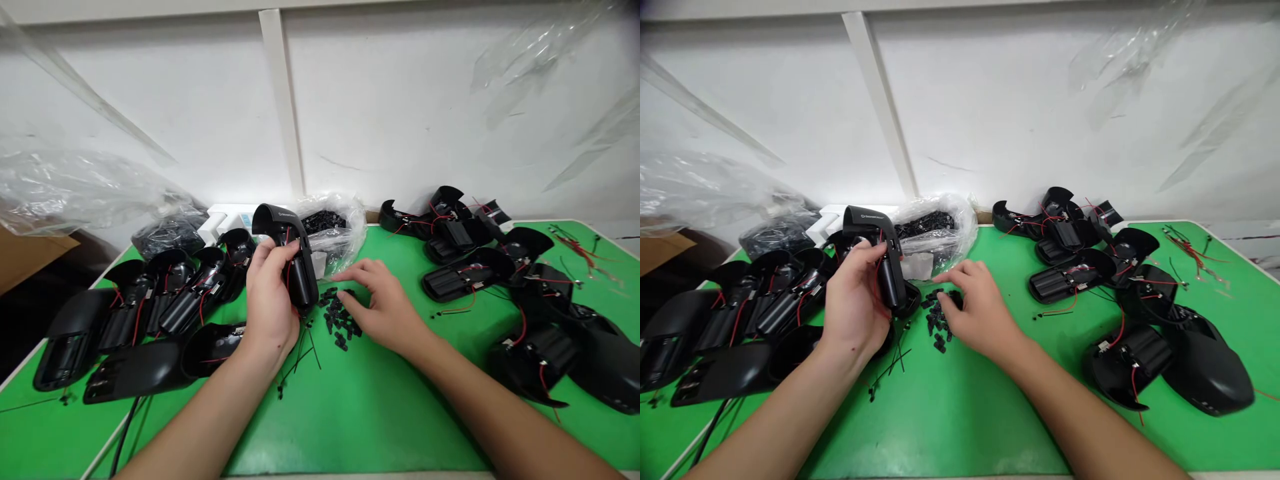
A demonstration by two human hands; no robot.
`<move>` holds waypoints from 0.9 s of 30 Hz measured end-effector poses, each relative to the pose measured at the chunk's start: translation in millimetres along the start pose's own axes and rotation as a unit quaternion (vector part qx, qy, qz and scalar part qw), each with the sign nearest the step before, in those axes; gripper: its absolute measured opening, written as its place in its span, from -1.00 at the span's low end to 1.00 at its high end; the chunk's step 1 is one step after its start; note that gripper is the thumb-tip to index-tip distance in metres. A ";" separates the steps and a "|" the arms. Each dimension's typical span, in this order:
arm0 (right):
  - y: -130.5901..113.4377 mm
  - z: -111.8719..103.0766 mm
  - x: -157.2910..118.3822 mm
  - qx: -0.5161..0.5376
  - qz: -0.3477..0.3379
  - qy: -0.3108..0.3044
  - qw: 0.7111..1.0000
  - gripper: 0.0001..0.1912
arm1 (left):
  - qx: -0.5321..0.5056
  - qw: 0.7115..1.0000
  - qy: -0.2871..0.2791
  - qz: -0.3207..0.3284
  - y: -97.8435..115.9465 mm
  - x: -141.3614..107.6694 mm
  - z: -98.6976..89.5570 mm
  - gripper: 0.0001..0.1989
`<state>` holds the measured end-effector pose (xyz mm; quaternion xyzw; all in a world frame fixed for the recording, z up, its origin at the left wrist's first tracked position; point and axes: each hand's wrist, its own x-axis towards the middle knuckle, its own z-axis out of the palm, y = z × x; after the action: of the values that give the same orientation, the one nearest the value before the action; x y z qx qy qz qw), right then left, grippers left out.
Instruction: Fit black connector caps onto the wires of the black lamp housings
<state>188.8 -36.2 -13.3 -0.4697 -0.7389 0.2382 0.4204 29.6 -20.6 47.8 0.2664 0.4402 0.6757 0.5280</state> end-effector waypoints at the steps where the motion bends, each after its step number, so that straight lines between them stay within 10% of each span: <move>1: 0.7 2.8 -1.8 -0.017 -0.020 -0.010 1.000 -0.77 | -0.004 1.000 -0.003 -0.001 -0.3 -0.7 0.5 -0.66; 27: -4.0 10.1 -12.4 -0.145 -0.081 -0.172 0.971 -0.45 | -0.022 0.999 -0.028 -0.020 -1.8 -3.7 1.1 -0.68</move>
<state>180.9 -48.6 -20.6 -0.4163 -0.8621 0.1713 0.2327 32.5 -23.7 47.2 0.2651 0.4155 0.6667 0.5592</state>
